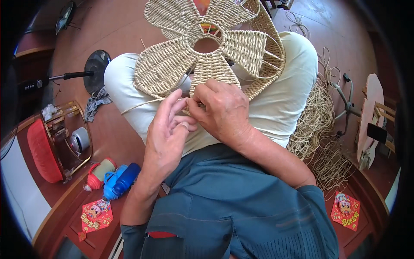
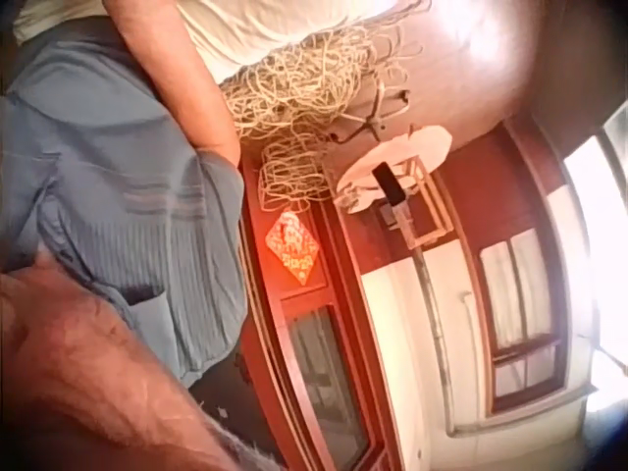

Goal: Weaving a decorative straw flower craft using straw ropes.

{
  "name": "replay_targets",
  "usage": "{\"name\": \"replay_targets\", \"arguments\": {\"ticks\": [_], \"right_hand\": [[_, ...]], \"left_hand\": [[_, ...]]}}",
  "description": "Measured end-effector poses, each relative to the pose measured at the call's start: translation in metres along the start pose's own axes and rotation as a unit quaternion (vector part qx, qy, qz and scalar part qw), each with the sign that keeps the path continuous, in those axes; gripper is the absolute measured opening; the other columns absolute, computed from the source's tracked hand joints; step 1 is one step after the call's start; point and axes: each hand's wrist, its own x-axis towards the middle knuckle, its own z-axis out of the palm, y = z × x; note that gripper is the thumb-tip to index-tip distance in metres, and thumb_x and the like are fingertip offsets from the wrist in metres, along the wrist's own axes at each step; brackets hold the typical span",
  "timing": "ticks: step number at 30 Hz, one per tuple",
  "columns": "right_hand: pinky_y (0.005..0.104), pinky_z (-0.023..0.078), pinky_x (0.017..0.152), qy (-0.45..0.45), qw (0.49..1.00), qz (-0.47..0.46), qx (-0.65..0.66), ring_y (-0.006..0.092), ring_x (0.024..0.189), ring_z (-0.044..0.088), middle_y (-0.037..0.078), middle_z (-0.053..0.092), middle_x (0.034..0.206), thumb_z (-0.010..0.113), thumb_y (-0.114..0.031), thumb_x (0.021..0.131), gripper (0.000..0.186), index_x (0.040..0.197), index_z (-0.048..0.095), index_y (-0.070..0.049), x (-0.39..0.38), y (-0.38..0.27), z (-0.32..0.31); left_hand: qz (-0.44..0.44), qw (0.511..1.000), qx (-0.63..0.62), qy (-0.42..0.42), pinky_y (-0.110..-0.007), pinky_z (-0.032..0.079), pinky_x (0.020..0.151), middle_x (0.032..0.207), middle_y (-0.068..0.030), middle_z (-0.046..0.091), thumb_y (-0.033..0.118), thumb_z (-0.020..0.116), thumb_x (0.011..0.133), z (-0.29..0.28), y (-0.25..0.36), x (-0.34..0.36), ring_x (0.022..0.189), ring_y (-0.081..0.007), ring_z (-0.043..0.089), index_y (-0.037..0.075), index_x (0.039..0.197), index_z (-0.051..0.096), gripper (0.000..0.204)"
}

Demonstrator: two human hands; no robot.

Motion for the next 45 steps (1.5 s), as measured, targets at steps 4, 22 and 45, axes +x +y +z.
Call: {"name": "replay_targets", "arguments": {"ticks": [4,22,45], "right_hand": [[0.045,0.05,0.071,-0.027,1.0,0.006,-0.001,0.029,0.077,0.069,0.007,0.061,0.08,0.079,-0.022,0.09,0.02,0.082,0.064,-0.011,-0.001,-0.001,-0.004],[0.0438,0.047,0.079,-0.083,0.996,-0.027,0.031,0.0293,0.089,0.066,0.006,0.064,0.093,0.079,-0.012,0.09,0.01,0.097,0.071,-0.012,-0.011,0.009,-0.03],[0.049,0.057,0.08,-0.255,0.967,0.011,0.007,0.0371,0.088,0.07,0.014,0.065,0.096,0.074,-0.012,0.094,0.013,0.104,0.067,-0.006,0.03,0.001,-0.043]], "left_hand": [[-0.019,0.998,-0.06,-0.017,-0.036,0.059,0.102,0.157,-0.0313,0.053,-0.004,0.054,0.102,0.002,0.003,0.007,0.116,-0.0222,0.07,-0.009,0.167,0.032,0.069],[-0.096,0.983,-0.146,-0.063,-0.032,0.062,0.081,0.141,-0.0236,0.057,0.007,0.05,0.105,-0.005,0.007,0.034,0.093,-0.0188,0.072,-0.008,0.166,0.034,0.064],[-0.079,0.99,-0.114,-0.036,-0.024,0.034,0.046,0.089,0.0004,0.053,0.031,0.048,0.118,0.001,-0.009,0.039,0.055,-0.0061,0.046,0.006,0.162,0.047,0.05]]}}
